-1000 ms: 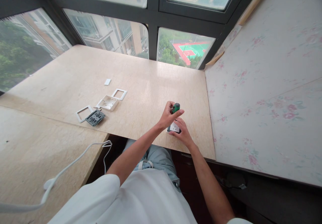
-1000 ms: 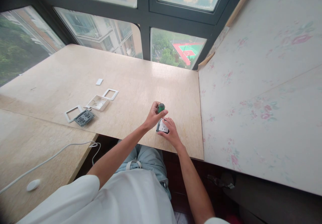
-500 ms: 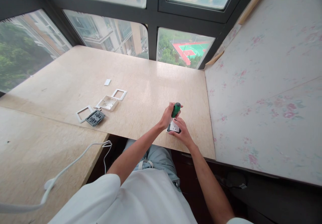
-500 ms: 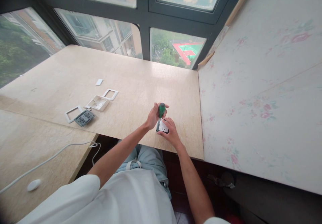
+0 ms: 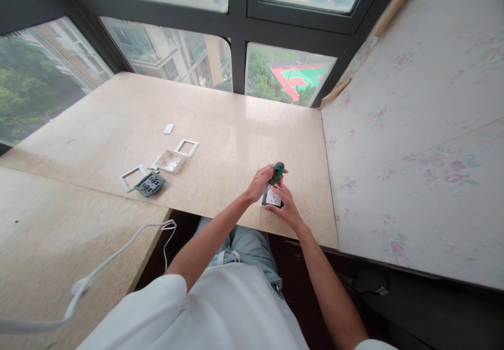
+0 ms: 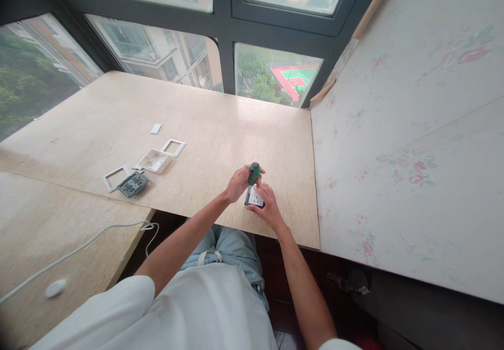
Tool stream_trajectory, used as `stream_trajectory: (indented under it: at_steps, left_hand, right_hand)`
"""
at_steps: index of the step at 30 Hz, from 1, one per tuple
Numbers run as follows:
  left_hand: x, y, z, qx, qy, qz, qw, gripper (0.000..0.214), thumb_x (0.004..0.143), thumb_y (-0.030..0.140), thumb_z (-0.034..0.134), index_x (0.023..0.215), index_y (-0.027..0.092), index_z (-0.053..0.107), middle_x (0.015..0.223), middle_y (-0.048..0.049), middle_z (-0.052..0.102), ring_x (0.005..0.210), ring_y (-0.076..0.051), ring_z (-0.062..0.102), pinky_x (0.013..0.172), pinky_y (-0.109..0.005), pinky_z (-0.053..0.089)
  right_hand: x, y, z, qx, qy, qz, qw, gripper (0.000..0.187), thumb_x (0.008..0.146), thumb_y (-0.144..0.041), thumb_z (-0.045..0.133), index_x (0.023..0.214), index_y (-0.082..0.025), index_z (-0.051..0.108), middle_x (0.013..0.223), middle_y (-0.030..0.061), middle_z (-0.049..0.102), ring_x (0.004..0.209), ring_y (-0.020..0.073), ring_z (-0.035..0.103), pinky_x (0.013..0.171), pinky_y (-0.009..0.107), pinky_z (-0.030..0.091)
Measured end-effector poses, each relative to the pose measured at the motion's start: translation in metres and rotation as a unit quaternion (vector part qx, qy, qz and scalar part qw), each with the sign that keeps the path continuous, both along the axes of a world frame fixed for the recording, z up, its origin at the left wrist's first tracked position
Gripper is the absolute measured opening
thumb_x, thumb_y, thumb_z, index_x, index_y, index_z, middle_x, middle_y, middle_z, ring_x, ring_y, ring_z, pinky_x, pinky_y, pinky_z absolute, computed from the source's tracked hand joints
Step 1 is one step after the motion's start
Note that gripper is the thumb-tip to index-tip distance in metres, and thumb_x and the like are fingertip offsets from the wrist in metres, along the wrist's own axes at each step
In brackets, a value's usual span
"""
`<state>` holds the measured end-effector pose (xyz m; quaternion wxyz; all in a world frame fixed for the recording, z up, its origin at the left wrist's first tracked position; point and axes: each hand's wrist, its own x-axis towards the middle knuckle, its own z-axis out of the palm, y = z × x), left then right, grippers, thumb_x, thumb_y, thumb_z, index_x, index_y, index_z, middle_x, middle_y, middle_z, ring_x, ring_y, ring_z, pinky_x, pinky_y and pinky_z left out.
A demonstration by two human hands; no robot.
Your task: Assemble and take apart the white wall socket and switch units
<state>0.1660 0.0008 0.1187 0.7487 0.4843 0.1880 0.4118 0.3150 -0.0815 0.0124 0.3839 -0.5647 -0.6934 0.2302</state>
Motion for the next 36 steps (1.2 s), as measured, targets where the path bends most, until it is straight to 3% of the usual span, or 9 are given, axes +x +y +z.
stream_trajectory:
  at_steps: [4,9,16,18,23,27,30,33,36]
  left_hand:
    - [0.003,0.002,-0.002,-0.022,-0.018,-0.012,1.0,0.064,0.085,0.076,0.041,0.093,0.015,0.055,0.061,0.0028,0.049,0.054,-0.01,0.045,0.056,-0.026,0.037]
    - [0.0,0.0,0.001,0.019,0.03,0.015,0.999,0.053,0.078,0.065,0.067,0.096,0.02,0.043,0.073,0.0038,0.054,0.062,-0.009,0.05,0.062,-0.025,0.04]
    - [-0.008,-0.002,0.011,0.141,0.129,0.206,0.96,0.039,0.069,0.043,0.083,0.085,0.019,0.057,0.089,-0.0003,0.054,0.08,-0.012,0.053,0.072,-0.026,0.046]
    - [-0.01,-0.001,0.013,0.168,0.146,0.217,0.95,0.034,0.07,0.042,0.082,0.084,0.019,0.062,0.09,-0.002,0.056,0.08,-0.013,0.055,0.071,-0.027,0.049]
    - [-0.02,0.003,0.015,0.204,0.153,0.152,0.955,0.033,0.078,0.041,0.076,0.103,0.019,0.07,0.098,-0.0068,0.062,0.086,-0.017,0.061,0.078,-0.032,0.053]
    - [-0.025,0.007,0.01,0.149,0.064,0.037,0.986,0.045,0.085,0.046,0.068,0.123,0.022,0.06,0.102,-0.0083,0.066,0.091,-0.019,0.065,0.084,-0.036,0.052]
    - [-0.022,0.008,0.005,0.073,-0.011,-0.02,0.997,0.045,0.087,0.05,0.064,0.119,0.02,0.06,0.095,-0.0083,0.066,0.087,-0.018,0.064,0.084,-0.036,0.05]
    - [-0.015,0.006,0.005,0.009,-0.051,-0.023,0.998,0.045,0.087,0.055,0.06,0.109,0.016,0.064,0.086,-0.007,0.062,0.079,-0.017,0.06,0.077,-0.033,0.047]
    - [-0.01,0.002,0.009,0.003,-0.039,-0.023,0.999,0.055,0.087,0.066,0.049,0.102,0.014,0.064,0.077,-0.0042,0.055,0.071,-0.016,0.053,0.07,-0.032,0.044]
  right_hand:
    - [0.0,0.001,-0.002,0.008,0.003,0.002,1.0,0.069,0.073,-0.056,0.075,0.133,-0.025,0.059,0.141,0.0139,0.054,0.138,0.0337,0.04,0.114,0.058,0.03]
    - [0.0,0.0,0.002,0.014,0.005,0.006,1.0,0.067,0.075,-0.054,0.075,0.134,-0.026,0.058,0.142,0.013,0.054,0.14,0.0328,0.038,0.115,0.058,0.029]
    - [-0.001,0.0,0.003,0.012,0.002,0.004,1.0,0.068,0.075,-0.052,0.075,0.135,-0.025,0.057,0.143,0.0132,0.053,0.14,0.0333,0.038,0.116,0.059,0.028]
    - [-0.001,0.0,0.001,0.01,0.0,0.002,1.0,0.068,0.075,-0.052,0.075,0.135,-0.026,0.056,0.143,0.0128,0.053,0.141,0.0335,0.037,0.116,0.059,0.027]
    - [-0.001,-0.001,0.001,0.005,-0.004,0.001,1.0,0.069,0.075,-0.053,0.075,0.136,-0.027,0.055,0.144,0.0123,0.052,0.141,0.0339,0.037,0.116,0.06,0.028]
    - [-0.001,0.0,0.003,0.01,-0.004,0.005,1.0,0.069,0.076,-0.053,0.075,0.137,-0.026,0.055,0.144,0.0129,0.053,0.141,0.0336,0.038,0.116,0.059,0.028]
    - [-0.001,0.0,0.003,0.009,-0.005,0.005,1.0,0.069,0.075,-0.052,0.075,0.137,-0.027,0.055,0.143,0.0124,0.053,0.14,0.0335,0.038,0.116,0.059,0.028]
    - [-0.001,0.0,0.003,0.008,-0.004,0.005,1.0,0.07,0.075,-0.052,0.076,0.136,-0.027,0.056,0.143,0.0125,0.053,0.14,0.0331,0.039,0.115,0.059,0.029]
    - [-0.001,0.0,0.002,0.011,-0.005,0.003,1.0,0.069,0.074,-0.052,0.076,0.136,-0.027,0.056,0.142,0.0128,0.054,0.14,0.0334,0.039,0.115,0.059,0.029]
